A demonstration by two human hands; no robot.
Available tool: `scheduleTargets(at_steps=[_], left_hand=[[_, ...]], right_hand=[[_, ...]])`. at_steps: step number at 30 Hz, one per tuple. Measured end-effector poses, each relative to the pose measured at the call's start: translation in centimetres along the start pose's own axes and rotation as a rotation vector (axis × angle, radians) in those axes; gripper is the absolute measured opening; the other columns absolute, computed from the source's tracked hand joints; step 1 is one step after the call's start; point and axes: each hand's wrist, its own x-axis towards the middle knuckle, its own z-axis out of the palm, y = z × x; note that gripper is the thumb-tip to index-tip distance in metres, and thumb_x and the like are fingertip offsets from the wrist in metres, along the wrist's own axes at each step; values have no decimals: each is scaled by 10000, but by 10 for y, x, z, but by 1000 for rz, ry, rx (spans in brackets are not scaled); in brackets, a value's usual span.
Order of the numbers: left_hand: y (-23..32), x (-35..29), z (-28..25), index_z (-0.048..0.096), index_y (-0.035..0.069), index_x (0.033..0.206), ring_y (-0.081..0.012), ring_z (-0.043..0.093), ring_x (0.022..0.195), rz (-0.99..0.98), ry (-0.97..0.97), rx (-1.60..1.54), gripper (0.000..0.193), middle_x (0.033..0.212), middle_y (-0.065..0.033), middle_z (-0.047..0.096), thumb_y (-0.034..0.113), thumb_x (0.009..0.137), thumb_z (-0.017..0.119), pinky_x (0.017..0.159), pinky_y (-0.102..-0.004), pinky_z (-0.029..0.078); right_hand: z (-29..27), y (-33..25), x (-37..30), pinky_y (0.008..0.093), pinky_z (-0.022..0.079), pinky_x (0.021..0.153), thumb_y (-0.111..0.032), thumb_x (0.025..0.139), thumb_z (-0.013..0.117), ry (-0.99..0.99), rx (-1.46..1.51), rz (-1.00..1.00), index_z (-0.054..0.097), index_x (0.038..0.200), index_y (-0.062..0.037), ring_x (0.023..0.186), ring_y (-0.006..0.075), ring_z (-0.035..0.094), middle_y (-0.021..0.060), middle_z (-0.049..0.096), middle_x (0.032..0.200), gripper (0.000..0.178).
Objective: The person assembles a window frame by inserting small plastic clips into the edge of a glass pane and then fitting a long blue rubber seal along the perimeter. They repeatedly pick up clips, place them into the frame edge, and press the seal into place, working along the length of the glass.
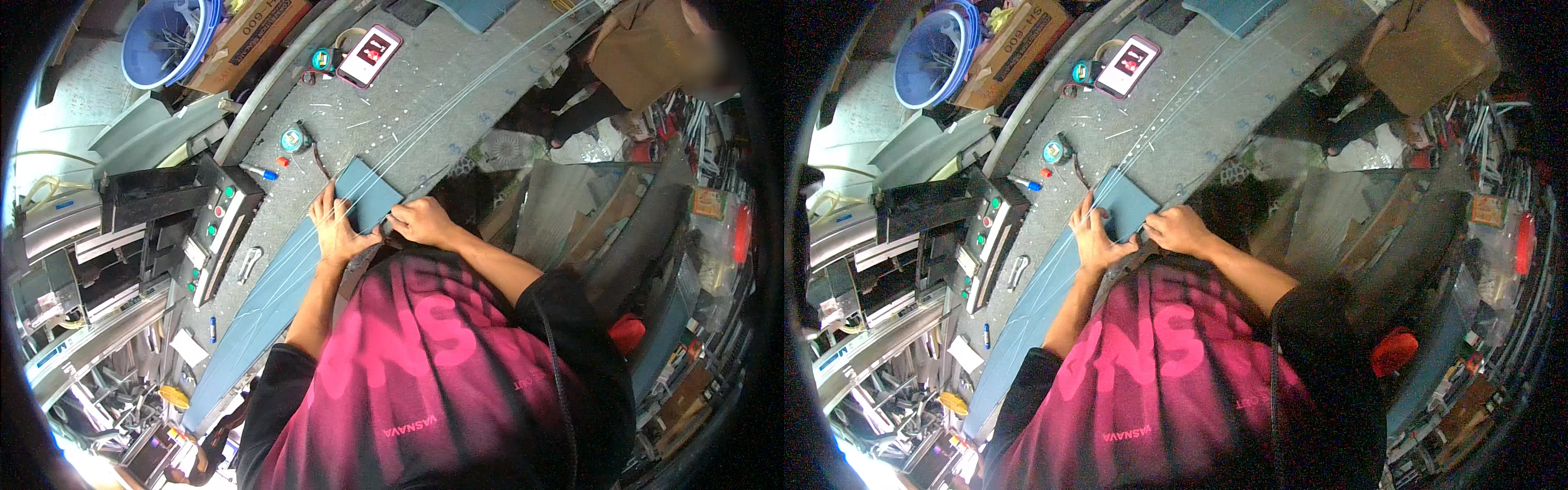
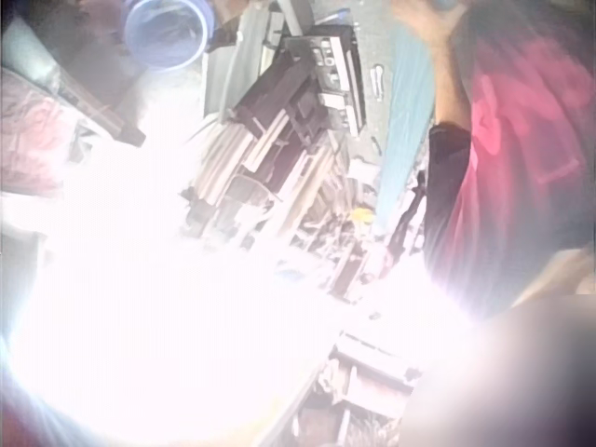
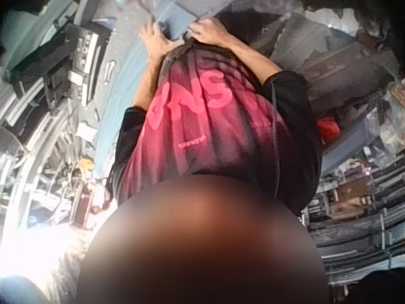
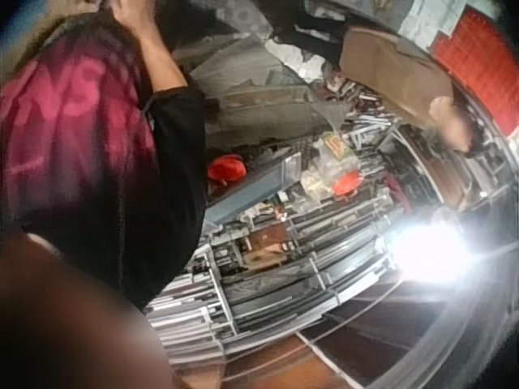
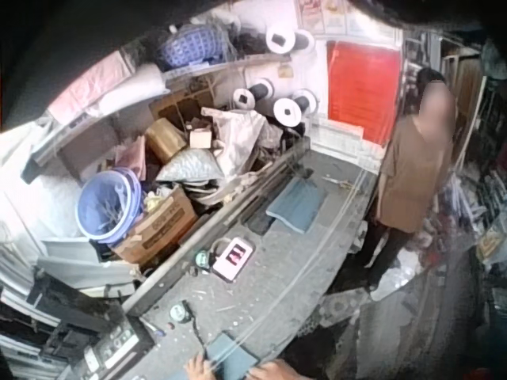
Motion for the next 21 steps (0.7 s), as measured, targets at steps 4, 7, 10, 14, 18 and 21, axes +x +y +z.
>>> scheduleTargets(at_steps=[4, 7, 10, 14, 18, 21], left_hand=[[0, -4, -2, 561, 41, 1011, -544, 526, 1407, 0, -20, 6, 707, 1614, -349, 538, 457, 618, 976, 1157, -667, 424], [-3, -1, 0, 556, 38, 1026, -544, 517, 1422, 12, -10, 29, 728, 1625, -330, 535, 479, 625, 974, 1172, -666, 414], [-3, 0, 1, 560, 41, 1083, -536, 506, 1441, 17, -6, 17, 762, 1653, -320, 513, 489, 625, 972, 1199, -663, 389], [1, 1, -1, 612, 38, 1129, -507, 487, 1452, -28, -49, 21, 747, 1673, -306, 486, 449, 609, 955, 1221, -651, 354], [7, 6, -10, 624, 44, 1284, -514, 452, 1498, -37, -109, 35, 851, 1708, -298, 445, 430, 600, 952, 1250, -651, 336], [12, 11, -19, 569, 65, 1473, -507, 428, 1534, -77, -195, 33, 1012, 1746, -302, 386, 432, 614, 959, 1281, -650, 322]], right_hand=[[4, 2, 0, 516, 569, 593, -240, 999, 797, 65, 30, -38, 652, 829, -63, 657, 390, 722, 157, 674, 692, 285], [2, 1, 0, 511, 576, 610, -247, 999, 792, 101, 27, -48, 666, 826, -59, 669, 393, 723, 147, 679, 704, 285], [-5, -2, 1, 512, 576, 636, -270, 997, 798, 48, 15, -5, 679, 839, -56, 710, 399, 733, 141, 704, 744, 291], [-24, -2, 6, 555, 601, 723, -367, 1001, 783, -129, -13, 97, 720, 885, -71, 803, 424, 759, 158, 745, 823, 324], [-59, 11, 0, 572, 601, 754, -414, 993, 792, -283, -46, 83, 711, 871, -70, 840, 443, 759, 169, 749, 842, 374], [-109, 40, -11, 583, 602, 770, -429, 989, 796, -380, -116, 99, 690, 865, -72, 866, 451, 760, 170, 750, 856, 393]])
